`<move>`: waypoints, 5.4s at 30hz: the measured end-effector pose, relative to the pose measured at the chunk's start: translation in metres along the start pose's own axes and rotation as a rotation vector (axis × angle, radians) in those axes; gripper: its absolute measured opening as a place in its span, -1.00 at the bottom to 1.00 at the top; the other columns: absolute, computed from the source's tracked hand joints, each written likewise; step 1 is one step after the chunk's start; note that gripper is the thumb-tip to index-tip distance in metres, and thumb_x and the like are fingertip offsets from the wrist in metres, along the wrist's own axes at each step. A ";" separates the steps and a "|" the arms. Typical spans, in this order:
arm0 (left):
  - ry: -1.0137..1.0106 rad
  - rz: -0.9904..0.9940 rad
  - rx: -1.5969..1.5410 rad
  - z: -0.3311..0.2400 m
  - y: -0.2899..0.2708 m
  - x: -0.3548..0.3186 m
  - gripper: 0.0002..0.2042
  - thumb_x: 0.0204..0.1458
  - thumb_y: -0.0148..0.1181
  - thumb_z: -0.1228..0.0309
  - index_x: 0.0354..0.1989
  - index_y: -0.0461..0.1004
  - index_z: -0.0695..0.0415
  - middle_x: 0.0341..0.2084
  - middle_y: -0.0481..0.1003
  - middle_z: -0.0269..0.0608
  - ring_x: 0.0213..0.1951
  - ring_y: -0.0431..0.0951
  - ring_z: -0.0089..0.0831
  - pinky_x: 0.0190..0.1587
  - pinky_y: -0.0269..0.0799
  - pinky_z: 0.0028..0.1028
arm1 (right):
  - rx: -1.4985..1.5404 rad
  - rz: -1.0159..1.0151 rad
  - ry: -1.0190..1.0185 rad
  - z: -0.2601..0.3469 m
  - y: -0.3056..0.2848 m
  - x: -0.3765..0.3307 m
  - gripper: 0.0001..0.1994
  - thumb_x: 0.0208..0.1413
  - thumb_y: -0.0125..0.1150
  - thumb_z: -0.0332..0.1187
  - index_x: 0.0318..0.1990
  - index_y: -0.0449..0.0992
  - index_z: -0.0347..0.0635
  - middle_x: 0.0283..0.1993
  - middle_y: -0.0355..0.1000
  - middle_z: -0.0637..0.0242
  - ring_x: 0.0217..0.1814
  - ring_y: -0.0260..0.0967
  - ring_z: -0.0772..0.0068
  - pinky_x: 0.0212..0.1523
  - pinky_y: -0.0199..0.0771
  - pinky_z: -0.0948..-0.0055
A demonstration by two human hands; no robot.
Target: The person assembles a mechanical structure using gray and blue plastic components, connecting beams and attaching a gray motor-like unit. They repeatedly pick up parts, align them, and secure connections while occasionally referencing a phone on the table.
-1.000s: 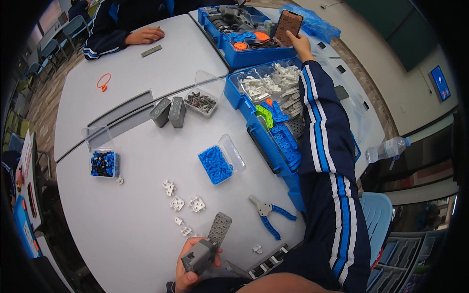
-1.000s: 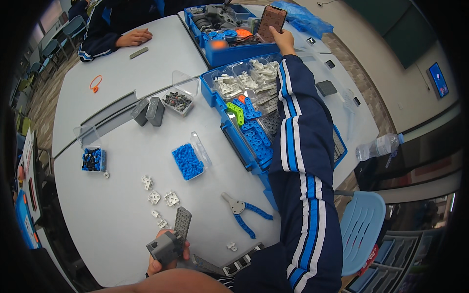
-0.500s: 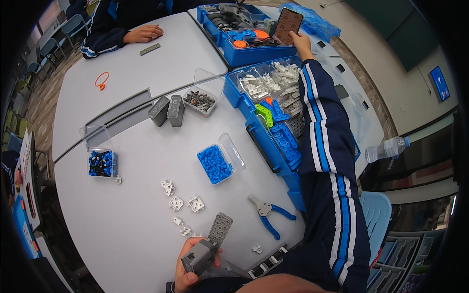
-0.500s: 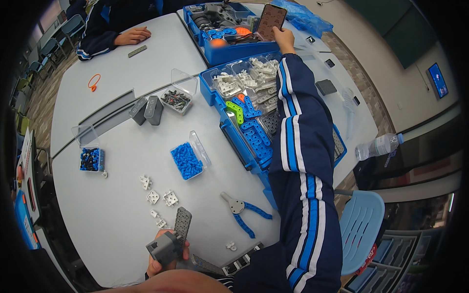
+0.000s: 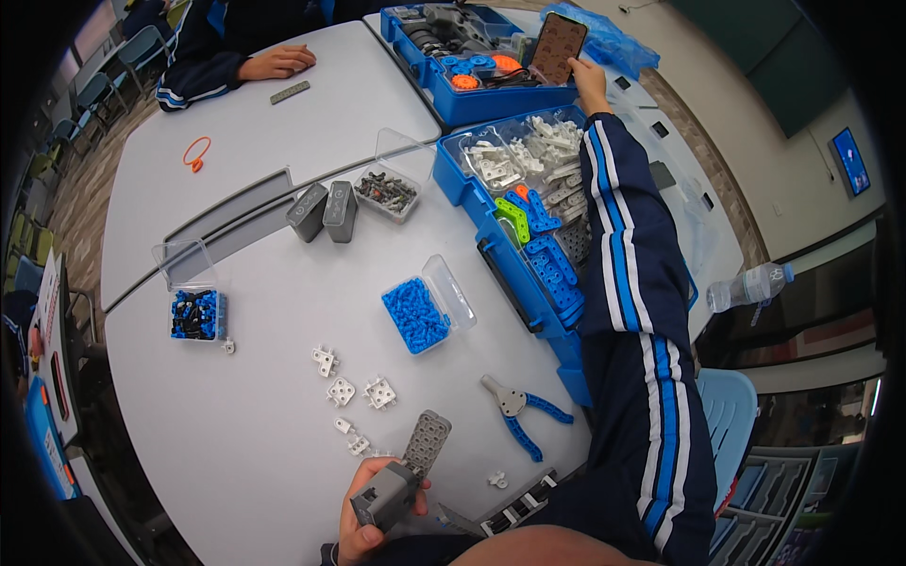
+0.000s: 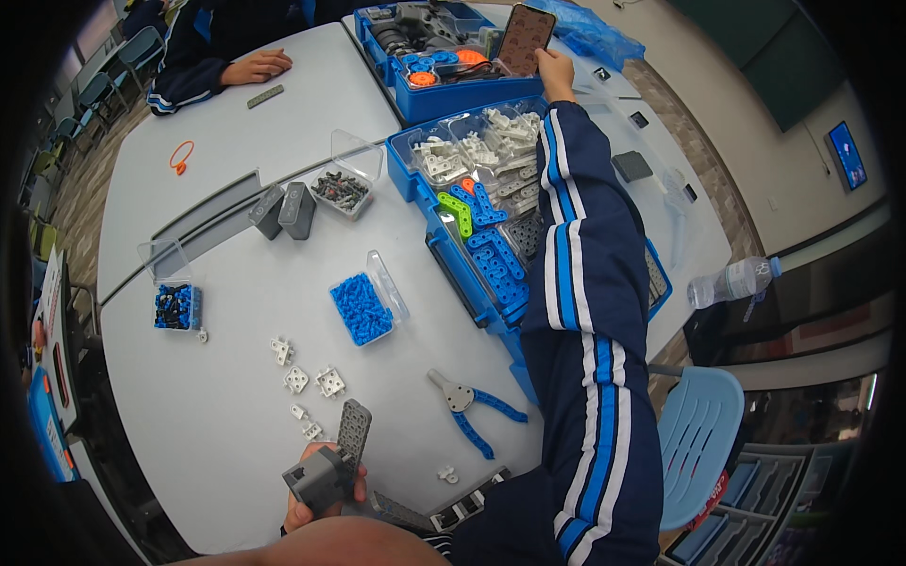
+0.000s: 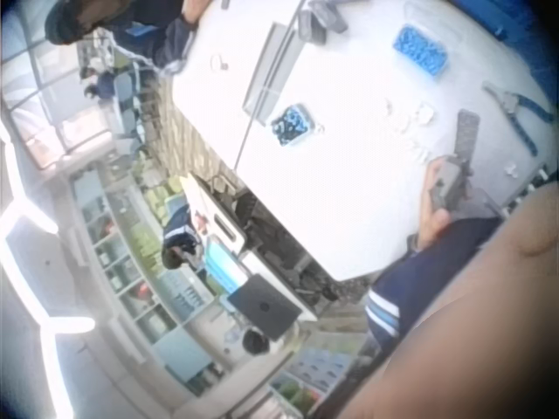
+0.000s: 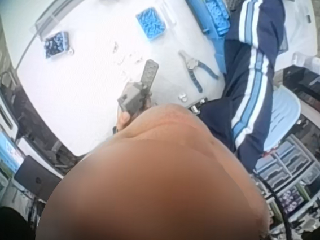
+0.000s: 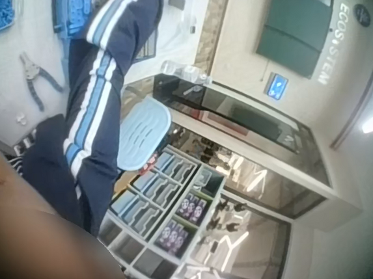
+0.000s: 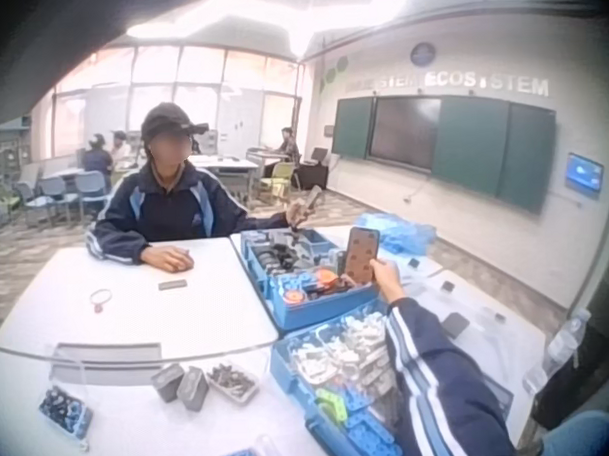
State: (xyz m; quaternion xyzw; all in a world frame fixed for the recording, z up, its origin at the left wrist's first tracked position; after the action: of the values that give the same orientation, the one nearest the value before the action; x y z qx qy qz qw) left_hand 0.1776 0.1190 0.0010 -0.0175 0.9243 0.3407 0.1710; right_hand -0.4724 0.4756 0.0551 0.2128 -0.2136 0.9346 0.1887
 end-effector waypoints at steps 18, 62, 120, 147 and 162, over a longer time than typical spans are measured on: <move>0.009 -0.001 -0.004 -0.002 0.001 0.002 -0.09 -0.26 0.32 -0.19 0.09 0.17 0.32 -0.19 0.43 0.18 -0.35 0.50 -0.20 -0.25 0.40 -0.31 | 0.011 0.015 -0.006 0.002 -0.001 -0.003 -0.63 0.00 0.29 -0.13 -0.22 0.66 -0.31 -0.29 0.60 0.19 -0.27 0.52 0.33 -0.23 0.43 0.37; -0.023 0.016 0.017 -0.001 0.005 0.001 -0.09 -0.20 0.32 -0.28 0.10 0.15 0.23 -0.17 0.41 0.14 -0.30 0.48 -0.28 -0.36 0.40 -0.40 | -0.318 0.095 0.131 0.010 0.006 0.007 -0.29 -0.17 0.25 0.38 -0.22 0.68 -0.16 -0.25 0.60 0.23 -0.20 0.53 0.31 -0.16 0.41 0.44; 0.000 0.004 0.043 -0.002 0.006 0.003 -0.09 -0.19 0.24 -0.30 0.08 0.16 0.29 -0.19 0.41 0.13 -0.34 0.48 -0.26 -0.26 0.36 -0.35 | -0.252 -0.045 -0.504 0.067 -0.016 -0.018 -0.62 -0.13 0.45 -0.30 -0.06 0.62 0.16 -0.11 0.38 0.25 -0.26 0.53 0.34 -0.21 0.51 0.40; -0.036 -0.006 0.094 -0.002 0.006 0.001 -0.07 -0.15 0.19 -0.34 0.09 0.13 0.30 -0.18 0.40 0.14 -0.31 0.47 -0.27 -0.25 0.38 -0.33 | -0.230 -0.069 -0.437 0.062 -0.019 -0.012 -0.61 -0.01 0.39 -0.31 0.04 0.58 0.16 -0.03 0.40 0.20 -0.22 0.57 0.30 -0.22 0.56 0.43; -0.039 0.036 -0.077 0.006 0.000 0.002 -0.08 -0.22 0.38 -0.17 0.12 0.12 0.29 -0.15 0.40 0.21 -0.28 0.49 -0.19 -0.26 0.38 -0.32 | -0.167 -0.086 -0.429 0.057 -0.021 -0.010 -0.67 0.00 0.35 -0.35 -0.03 0.60 0.13 -0.15 0.38 0.27 -0.32 0.55 0.35 -0.29 0.52 0.43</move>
State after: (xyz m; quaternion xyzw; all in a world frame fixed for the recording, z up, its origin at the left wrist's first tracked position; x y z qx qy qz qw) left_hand 0.1774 0.1233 -0.0038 -0.0009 0.9072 0.3794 0.1820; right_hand -0.4367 0.4630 0.1035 0.3993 -0.3163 0.8380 0.1955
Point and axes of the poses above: each hand's wrist, its own x-axis towards the middle knuckle, its own y-axis out of the palm, z = x × y, the point moved 8 cm from there along x, towards the middle knuckle
